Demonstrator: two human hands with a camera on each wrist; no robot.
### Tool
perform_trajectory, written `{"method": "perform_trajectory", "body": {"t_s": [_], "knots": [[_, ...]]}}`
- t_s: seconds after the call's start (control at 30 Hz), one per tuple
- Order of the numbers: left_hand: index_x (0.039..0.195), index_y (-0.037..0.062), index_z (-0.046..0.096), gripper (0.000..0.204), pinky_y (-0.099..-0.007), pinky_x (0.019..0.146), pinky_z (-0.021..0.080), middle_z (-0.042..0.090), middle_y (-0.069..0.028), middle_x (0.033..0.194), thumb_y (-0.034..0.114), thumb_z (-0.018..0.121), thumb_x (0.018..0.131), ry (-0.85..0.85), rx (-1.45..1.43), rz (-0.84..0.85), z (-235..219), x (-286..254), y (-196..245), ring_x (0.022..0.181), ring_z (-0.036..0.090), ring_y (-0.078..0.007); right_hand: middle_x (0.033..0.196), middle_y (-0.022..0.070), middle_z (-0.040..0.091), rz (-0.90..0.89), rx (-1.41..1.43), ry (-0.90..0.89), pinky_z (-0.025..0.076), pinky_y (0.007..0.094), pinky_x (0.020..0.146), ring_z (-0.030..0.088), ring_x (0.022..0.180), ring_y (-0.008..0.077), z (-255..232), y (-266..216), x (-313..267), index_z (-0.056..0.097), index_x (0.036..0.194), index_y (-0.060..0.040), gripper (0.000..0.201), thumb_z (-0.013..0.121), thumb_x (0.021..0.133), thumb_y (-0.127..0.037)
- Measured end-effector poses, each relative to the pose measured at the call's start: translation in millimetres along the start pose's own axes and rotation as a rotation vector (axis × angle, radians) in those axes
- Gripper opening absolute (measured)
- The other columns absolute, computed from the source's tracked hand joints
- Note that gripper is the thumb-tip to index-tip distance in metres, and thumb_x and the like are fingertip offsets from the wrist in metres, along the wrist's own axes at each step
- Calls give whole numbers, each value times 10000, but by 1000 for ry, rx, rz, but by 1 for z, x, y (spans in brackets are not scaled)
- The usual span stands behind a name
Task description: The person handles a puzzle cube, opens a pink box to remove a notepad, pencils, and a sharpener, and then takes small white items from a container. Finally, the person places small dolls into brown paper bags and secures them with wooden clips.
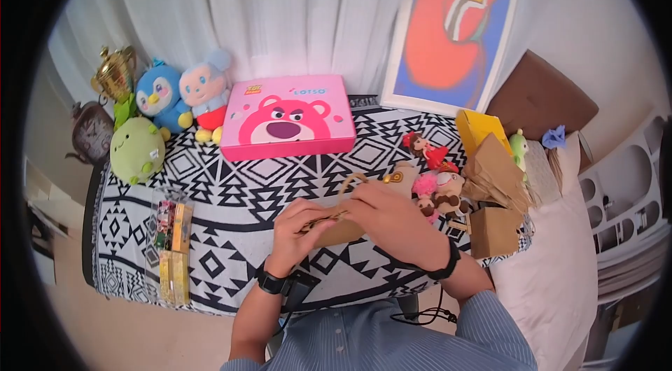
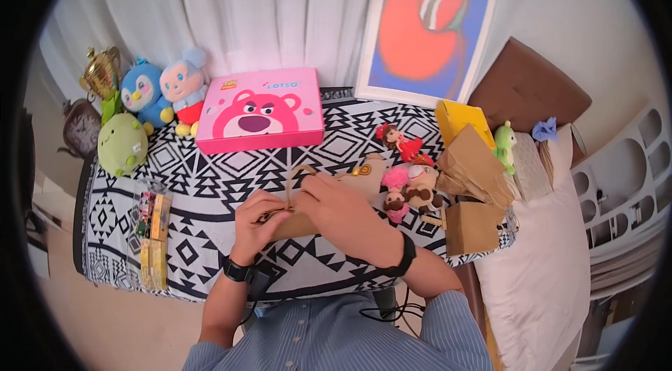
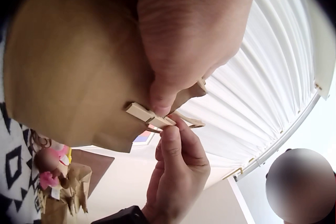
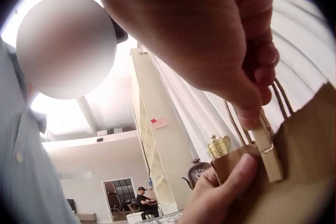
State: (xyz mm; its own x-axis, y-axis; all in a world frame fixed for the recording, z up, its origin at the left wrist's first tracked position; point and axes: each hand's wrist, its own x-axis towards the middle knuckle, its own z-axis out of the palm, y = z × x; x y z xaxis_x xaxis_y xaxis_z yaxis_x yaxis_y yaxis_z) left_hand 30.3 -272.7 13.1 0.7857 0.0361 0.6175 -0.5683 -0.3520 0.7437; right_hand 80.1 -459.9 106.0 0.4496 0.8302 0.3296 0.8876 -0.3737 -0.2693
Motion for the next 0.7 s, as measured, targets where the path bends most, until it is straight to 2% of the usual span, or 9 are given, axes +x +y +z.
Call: {"method": "perform_trajectory", "body": {"t_s": [0.13,0.2,0.27,0.33,0.37,0.4,0.47,0.57,0.7], "knots": [[872,-36,646,108,-257,702,461,637,-97,844,-13,675,770,173,-119,-254,-2,-5,-15,775,591,-168,1079,140,480,-21,99,254,454,332,780,519,938,257,16,-1,-1,512,1214,-17,466,684,783,-56],[887,-42,639,114,-251,723,452,632,-81,860,37,669,811,251,-181,-311,-5,-7,-28,789,576,-141,1123,139,470,341,345,491,451,334,816,514,954,245,29,2,-12,464,1268,-16,600,748,746,-100],[892,-34,642,140,-249,742,443,627,-61,884,101,659,859,286,-382,-382,-7,-12,-38,805,560,-127,1202,148,464,361,286,422,455,337,835,508,1045,237,48,21,-20,437,1288,-10,674,779,727,-159],[877,-23,637,156,-246,758,439,621,-50,885,130,664,865,273,-567,-512,-5,-16,-39,821,556,-123,1208,155,499,251,533,249,463,340,846,525,1077,222,69,28,-28,451,1271,-3,646,771,754,-219],[877,-23,637,156,-246,758,439,621,-50,885,130,664,865,268,-562,-511,-3,-17,-38,821,556,-123,1100,129,592,465,852,136,469,322,830,578,999,178,73,22,-32,512,1215,-2,548,745,790,-260],[897,-16,628,167,-246,776,436,616,-44,900,143,665,867,248,-551,-477,1,-17,-38,845,557,-122,1100,129,592,464,854,141,469,322,830,578,999,178,81,17,-35,512,1215,-2,548,745,790,-260],[917,-9,618,179,-247,793,434,611,-39,914,156,666,869,227,-538,-438,6,-14,-32,869,557,-121,953,75,644,642,832,277,478,286,782,599,868,129,99,15,-40,569,1142,6,404,705,839,-224],[1087,17,544,269,-268,894,418,587,-55,1041,121,654,865,132,-442,-414,9,-11,-23,990,543,-136,851,93,643,648,830,446,478,270,710,591,774,122,112,18,-40,594,1033,23,320,685,854,-226],[1098,11,537,305,-282,910,433,589,-61,1041,50,677,829,146,-347,-422,17,-6,-13,983,553,-138,836,71,637,653,940,625,472,255,685,572,752,99,116,12,-32,593,1024,28,278,659,877,-199]]}}
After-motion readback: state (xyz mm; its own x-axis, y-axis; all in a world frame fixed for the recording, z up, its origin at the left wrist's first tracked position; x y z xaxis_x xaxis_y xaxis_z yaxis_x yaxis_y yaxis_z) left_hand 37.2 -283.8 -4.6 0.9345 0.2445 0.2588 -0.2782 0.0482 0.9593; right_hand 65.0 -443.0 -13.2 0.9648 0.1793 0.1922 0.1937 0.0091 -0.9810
